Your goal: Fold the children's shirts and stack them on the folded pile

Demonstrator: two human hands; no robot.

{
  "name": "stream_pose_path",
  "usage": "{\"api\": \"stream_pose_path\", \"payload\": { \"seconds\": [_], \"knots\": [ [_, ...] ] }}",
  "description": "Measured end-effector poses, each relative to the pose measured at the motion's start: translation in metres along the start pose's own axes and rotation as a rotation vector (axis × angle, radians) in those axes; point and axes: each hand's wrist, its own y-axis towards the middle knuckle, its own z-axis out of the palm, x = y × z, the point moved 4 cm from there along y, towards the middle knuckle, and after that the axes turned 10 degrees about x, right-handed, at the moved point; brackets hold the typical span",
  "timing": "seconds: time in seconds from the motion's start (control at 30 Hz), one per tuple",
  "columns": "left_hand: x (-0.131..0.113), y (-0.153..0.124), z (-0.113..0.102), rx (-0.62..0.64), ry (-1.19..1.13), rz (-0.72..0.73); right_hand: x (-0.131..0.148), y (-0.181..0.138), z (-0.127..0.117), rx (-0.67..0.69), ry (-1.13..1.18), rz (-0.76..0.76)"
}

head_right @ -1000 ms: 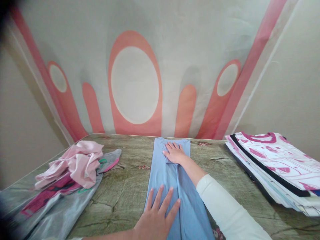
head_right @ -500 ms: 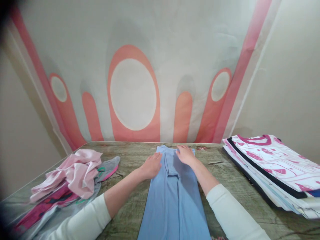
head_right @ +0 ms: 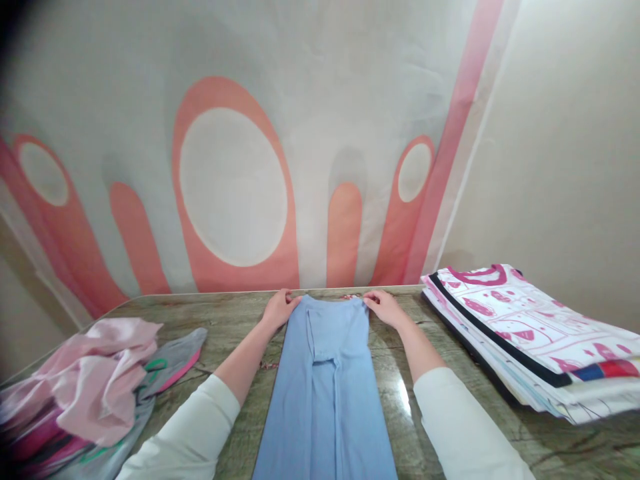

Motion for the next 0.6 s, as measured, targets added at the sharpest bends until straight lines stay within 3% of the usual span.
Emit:
{"api": "stream_pose_path", "payload": {
  "seconds": [0.37,0.6],
  "knots": [
    [-0.006,0.0,0.002,-0.033,-0.229,0.104,0.003,0.002,0.004,0.009,0.093,-0.062],
    [0.001,0.004,0.007,-0.059,-0.462,0.009,0.007,0.012,0.009,-0.061,0.064,-0.034]
  ]
}}
